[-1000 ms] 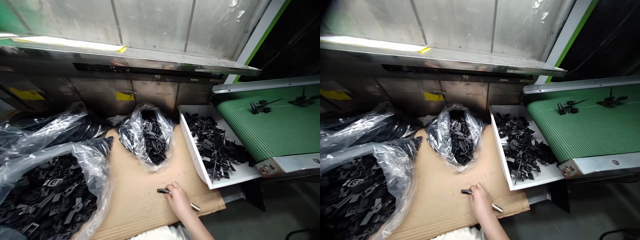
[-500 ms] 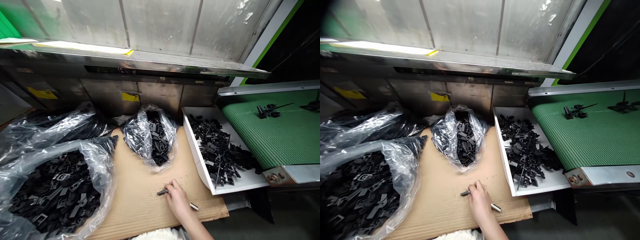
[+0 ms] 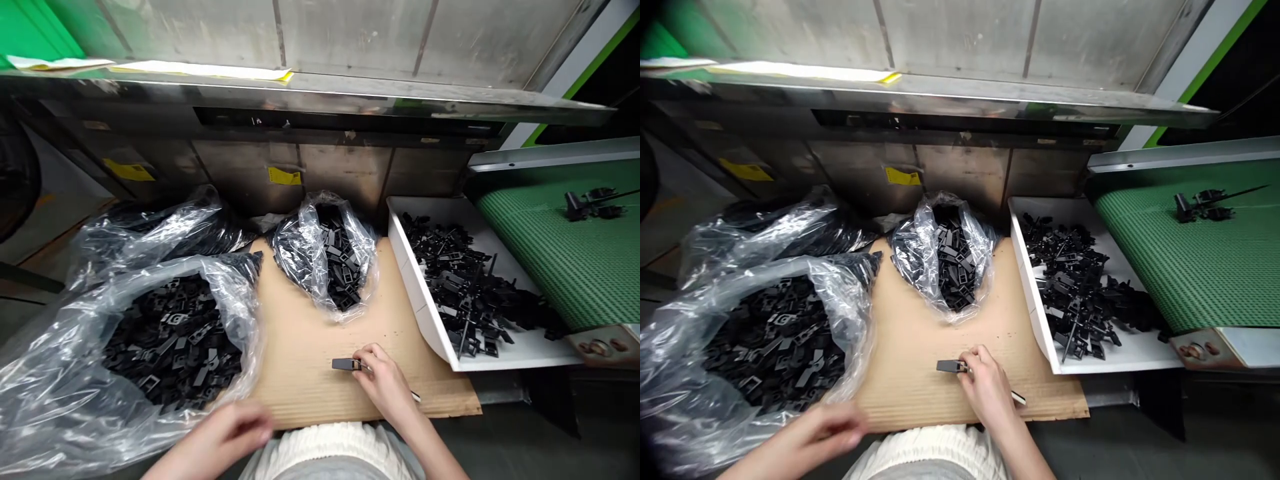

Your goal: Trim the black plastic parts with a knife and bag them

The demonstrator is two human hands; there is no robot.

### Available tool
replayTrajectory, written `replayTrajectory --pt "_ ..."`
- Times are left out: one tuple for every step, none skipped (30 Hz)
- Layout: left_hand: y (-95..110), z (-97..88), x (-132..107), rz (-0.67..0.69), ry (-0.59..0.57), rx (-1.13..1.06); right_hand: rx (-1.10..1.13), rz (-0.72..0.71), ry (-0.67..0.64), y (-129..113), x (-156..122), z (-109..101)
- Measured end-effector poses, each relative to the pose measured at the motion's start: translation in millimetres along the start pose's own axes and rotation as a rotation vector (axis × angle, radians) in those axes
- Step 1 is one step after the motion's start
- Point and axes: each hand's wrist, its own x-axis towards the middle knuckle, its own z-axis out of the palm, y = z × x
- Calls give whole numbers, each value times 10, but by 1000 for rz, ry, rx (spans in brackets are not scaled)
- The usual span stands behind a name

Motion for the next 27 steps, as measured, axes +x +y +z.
replayTrajectory --pt "204 12 113 39 75 -19 23 -43 -8 -91 -47 -64" --pt "394 45 208 68 155 -46 52 -96 -18 -187 -101 -136" --pt "557 92 279 94 204 -82 90 -157 -28 -282 -159 -212" --pt "686 147 325 127 156 -145 143 -226 -35 -368 -216 -286" --pt "777 199 349 139 78 -234 206 -281 -37 -439 -267 -355" --pt "835 241 351 141 2 -334 280 -313 -27 -491 -310 -413" --pt "864 270 338 133 -58 -434 363 -305 0 -520 -342 -457" --pt "875 283 312 120 -79 -517 456 -257 39 -526 -360 -485" --pt "876 284 280 111 -59 -568 564 -179 82 -512 -366 -494" --pt "876 277 245 116 -9 -580 693 -88 115 -481 -360 -484" --pt "879 267 210 134 51 -557 837 4 128 -437 -345 -454" --pt "889 257 177 163 112 -505 984 84 121 -386 -325 -405" --pt "906 253 149 204 172 -437 1119 151 90 -333 -305 -341" --pt "929 254 126 250 226 -360 1227 207 45 -282 -288 -267" --pt "956 261 108 300 273 -283 1297 249 -2 -236 -278 -189" --pt "982 272 96 349 315 -210 1323 272 -43 -200 -278 -117" --pt "1005 286 89 398 353 -145 1300 276 -73 -173 -288 -59" --pt "1023 302 87 445 388 -90 1228 262 -88 -157 -309 -25" --pt "1034 316 89 485 420 -41 1115 234 -72 -151 -338 -19" --pt "1038 330 94 517 452 0 977 196 -24 -154 -372 -43" --pt "1036 341 102 540 484 40 833 150 41 -165 -410 -94" --pt "1028 352 112 550 511 81 698 97 103 -180 -448 -165" --pt "1016 362 123 551 538 121 584 34 153 -199 -482 -246" --pt "1001 371 134 547 564 161 487 -35 184 -220 -512 -327" --pt "984 382 144 543 588 196 399 -109 201 -239 -536 -398" --pt "965 392 153 539 609 225 310 -185 202 -258 -553 -452" --pt "947 402 159 537 626 248 220 -244 210 -275 -563 -485"
